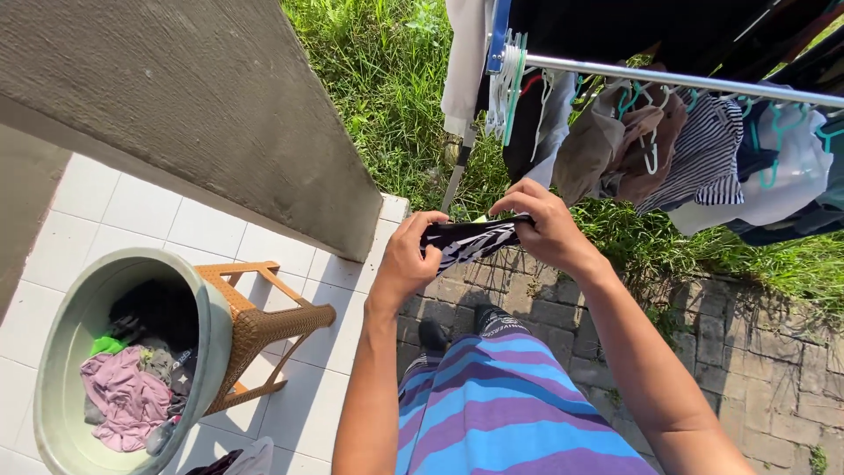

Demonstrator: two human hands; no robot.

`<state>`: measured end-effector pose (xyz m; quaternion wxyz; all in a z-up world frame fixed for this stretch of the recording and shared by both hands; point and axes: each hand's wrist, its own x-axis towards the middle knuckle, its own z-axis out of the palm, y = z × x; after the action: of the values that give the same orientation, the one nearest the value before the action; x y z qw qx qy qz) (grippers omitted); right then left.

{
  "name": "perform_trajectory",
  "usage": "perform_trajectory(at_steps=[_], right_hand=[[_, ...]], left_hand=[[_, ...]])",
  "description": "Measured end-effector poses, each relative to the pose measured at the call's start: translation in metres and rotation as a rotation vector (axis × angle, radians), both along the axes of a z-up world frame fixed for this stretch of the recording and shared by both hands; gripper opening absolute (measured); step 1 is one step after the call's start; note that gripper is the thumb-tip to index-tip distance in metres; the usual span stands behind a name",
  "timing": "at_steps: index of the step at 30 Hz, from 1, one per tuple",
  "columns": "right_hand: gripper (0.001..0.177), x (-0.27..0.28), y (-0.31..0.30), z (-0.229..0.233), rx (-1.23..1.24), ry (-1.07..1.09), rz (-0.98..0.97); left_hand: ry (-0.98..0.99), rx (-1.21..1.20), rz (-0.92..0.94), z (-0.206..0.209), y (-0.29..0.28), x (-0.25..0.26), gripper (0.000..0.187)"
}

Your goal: The recorder is taking wet clothes out of a basin and hanging them on a drying rack using hangers in an outdoor area.

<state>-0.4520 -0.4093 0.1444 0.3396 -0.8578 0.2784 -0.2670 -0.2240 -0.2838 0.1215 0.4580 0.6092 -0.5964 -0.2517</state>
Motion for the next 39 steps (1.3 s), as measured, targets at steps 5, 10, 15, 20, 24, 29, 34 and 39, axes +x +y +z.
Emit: perform_trajectory(at_steps=[5,10,15,20,24,29,34,39], right_hand=[[0.031,-0.035,-0.01,-0.017,0.026,-0.029,-0.017],[0.018,-0.071,-0.031,-0.049,0.134,0.055,-0.116],[0.023,-0.086,-0.053,-0.012,0.202,0.056,-0.058],[0.028,-0.125,-0.099,-0.031,0.23,0.074,0.134],[0.021,-0.138,-0.125,-0.037,0.26,0.139,0.111],[0.024,-0.139,-0.143,-0.036,0.352,0.226,0.13],[0.026,-0.148,-0.161,-0.037,0.384,0.164,0.243],[0.028,-0.16,-0.176,-0.037,0.441,0.178,0.281]], left_hand=[[-0.006,0.015,-0.092,-0.027,-0.016,0.007,0.026],[0.014,0.192,-0.017,-0.016,-0.046,-0.008,0.017],[0.044,0.162,0.078,-0.044,-0.085,-0.029,0.023],[0.034,0.132,0.017,-0.061,-0.128,-0.052,0.031],[0.031,0.284,0.071,-0.153,-0.16,-0.067,0.044],[-0.104,0.317,0.262,-0.148,-0.208,-0.102,0.019],[-0.237,0.121,0.405,-0.133,-0.256,-0.125,0.02],[-0.559,0.171,0.661,-0.147,-0.304,-0.128,0.03]])
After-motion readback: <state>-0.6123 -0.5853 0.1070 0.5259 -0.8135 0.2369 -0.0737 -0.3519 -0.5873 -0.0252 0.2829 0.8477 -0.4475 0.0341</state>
